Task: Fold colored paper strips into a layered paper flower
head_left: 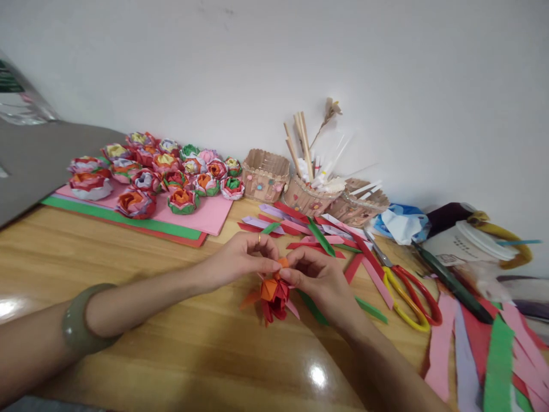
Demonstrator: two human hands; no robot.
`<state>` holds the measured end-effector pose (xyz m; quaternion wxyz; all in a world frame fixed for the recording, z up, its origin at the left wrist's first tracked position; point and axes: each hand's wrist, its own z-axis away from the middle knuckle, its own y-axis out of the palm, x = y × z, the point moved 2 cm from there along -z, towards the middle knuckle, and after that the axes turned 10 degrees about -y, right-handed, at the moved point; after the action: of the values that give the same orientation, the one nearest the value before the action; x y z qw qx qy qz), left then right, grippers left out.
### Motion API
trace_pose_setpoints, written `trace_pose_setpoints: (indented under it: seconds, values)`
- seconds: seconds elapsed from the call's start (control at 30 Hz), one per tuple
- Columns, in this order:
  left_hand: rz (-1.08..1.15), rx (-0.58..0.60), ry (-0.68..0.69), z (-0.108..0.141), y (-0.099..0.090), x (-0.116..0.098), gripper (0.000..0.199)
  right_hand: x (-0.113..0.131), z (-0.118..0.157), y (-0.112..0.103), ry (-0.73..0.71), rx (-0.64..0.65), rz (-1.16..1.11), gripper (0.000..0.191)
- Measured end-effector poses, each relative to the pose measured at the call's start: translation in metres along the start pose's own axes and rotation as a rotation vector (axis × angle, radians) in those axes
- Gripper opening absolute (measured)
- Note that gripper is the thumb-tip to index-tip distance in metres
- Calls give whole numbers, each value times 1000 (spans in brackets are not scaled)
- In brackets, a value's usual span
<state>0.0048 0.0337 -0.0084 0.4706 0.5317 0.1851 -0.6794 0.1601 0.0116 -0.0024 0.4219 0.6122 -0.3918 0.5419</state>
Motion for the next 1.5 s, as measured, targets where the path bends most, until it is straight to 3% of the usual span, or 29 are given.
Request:
trace_pose_setpoints:
  seconds: [0.23, 0.43, 0.67, 0.77, 0.9, 1.03, 1.1, 1.3, 1.4, 1.5]
  values:
    - [-95, -67, -183, -4, -5, 0, 13, -6, -3, -5, 68, 25, 163, 19]
    - [-160, -59, -123, -6, -7, 2, 11, -3, -1, -3, 109, 30, 208, 17]
    - [-153, -20, -89, -6, -4, 0, 8, 2, -1, 2, -4, 46, 362, 10]
    - [-190, -42, -54, -3, -3, -1, 6, 3, 2, 5, -95, -1, 536, 9]
    - [-281, -113, 92, -1, -3, -2, 3, 5, 9, 7, -380, -46, 866, 12]
    - [-290, -112, 84, -4, -4, -2, 6, 7, 10, 3, -551, -101, 952, 11]
    - [-288, -81, 45, -5, -5, 0, 6, 8, 7, 1, -509, -84, 887, 10]
    - [-324, -133, 40, -6, -8, 0, 8, 6, -2, -5, -81, -11, 551, 8]
    - [-380, -148, 54, -4, -7, 1, 6, 7, -2, -5, -46, 35, 595, 11]
    - [-404, -150, 70, -2, -5, 4, 6, 7, 0, -5, -121, 49, 768, 13]
